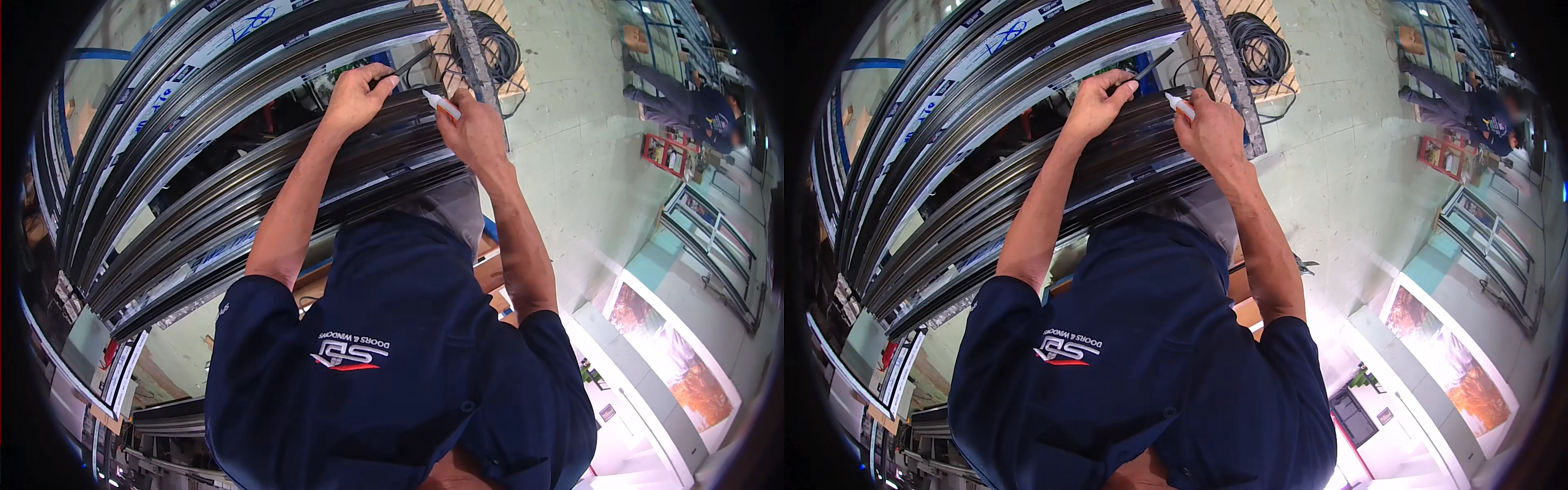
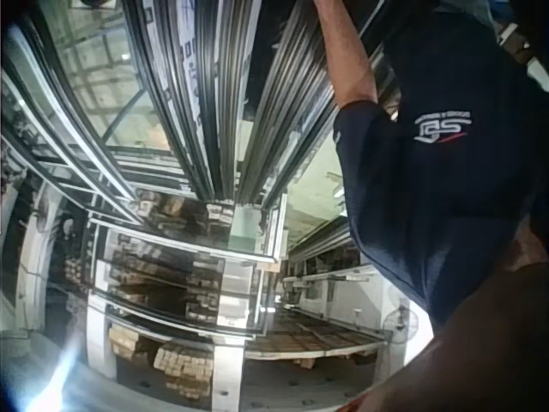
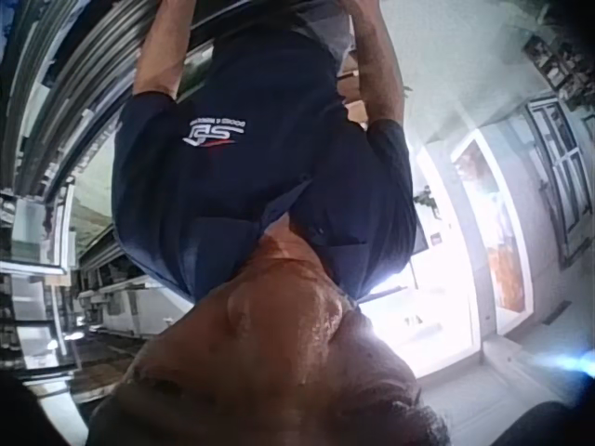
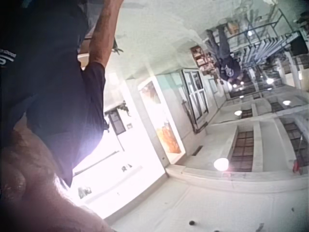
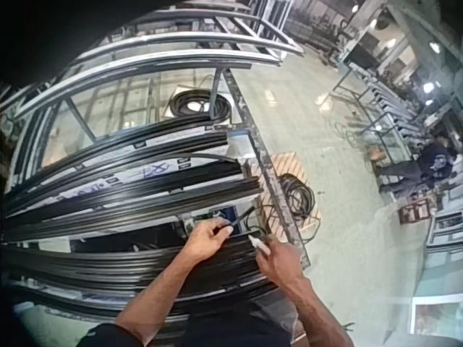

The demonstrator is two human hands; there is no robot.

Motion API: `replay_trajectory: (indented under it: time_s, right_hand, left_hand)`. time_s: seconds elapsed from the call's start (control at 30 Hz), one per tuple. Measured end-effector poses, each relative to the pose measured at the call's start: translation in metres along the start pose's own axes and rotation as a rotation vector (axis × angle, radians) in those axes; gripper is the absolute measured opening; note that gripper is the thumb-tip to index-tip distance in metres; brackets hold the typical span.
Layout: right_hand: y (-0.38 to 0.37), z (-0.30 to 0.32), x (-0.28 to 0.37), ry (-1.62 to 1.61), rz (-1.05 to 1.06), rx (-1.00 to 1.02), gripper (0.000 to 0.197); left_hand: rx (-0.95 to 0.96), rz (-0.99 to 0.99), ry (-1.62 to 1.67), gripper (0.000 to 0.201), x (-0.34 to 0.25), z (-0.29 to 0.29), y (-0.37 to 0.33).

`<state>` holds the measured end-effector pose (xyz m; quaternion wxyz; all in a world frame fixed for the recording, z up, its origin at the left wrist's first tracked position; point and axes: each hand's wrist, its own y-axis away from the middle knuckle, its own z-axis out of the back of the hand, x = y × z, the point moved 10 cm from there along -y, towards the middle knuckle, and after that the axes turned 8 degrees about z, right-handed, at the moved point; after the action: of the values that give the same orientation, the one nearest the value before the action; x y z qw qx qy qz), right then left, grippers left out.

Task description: Apply sealant or adhesive along the edges of stacked window frames using a squeeze bottle.

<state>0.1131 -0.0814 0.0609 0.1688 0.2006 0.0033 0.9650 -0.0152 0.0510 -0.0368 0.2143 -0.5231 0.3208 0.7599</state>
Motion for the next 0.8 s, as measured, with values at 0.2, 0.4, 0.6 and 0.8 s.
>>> replay_trajectory:
  time_s: [0.2,0.4,0.6,0.8]
  right_hand:
    - [-0.002,0.005,-0.012,0.031,-0.032,0.012,0.024]
    - [-0.001,0.006,-0.029,0.053,-0.070,-0.005,0.024]
    - [-0.002,0.001,-0.004,0.057,-0.010,0.002,0.024]
    - [-0.002,0.011,-0.026,0.071,-0.077,-0.008,0.025]
  left_hand:
    - [0.003,0.011,0.004,0.033,0.001,0.000,0.001]
    - [0.020,0.010,0.014,0.032,-0.001,-0.001,0.001]
    - [0.008,0.027,0.018,0.033,0.002,0.000,0.000]
    - [-0.003,0.017,0.021,0.034,0.002,0.001,0.000]
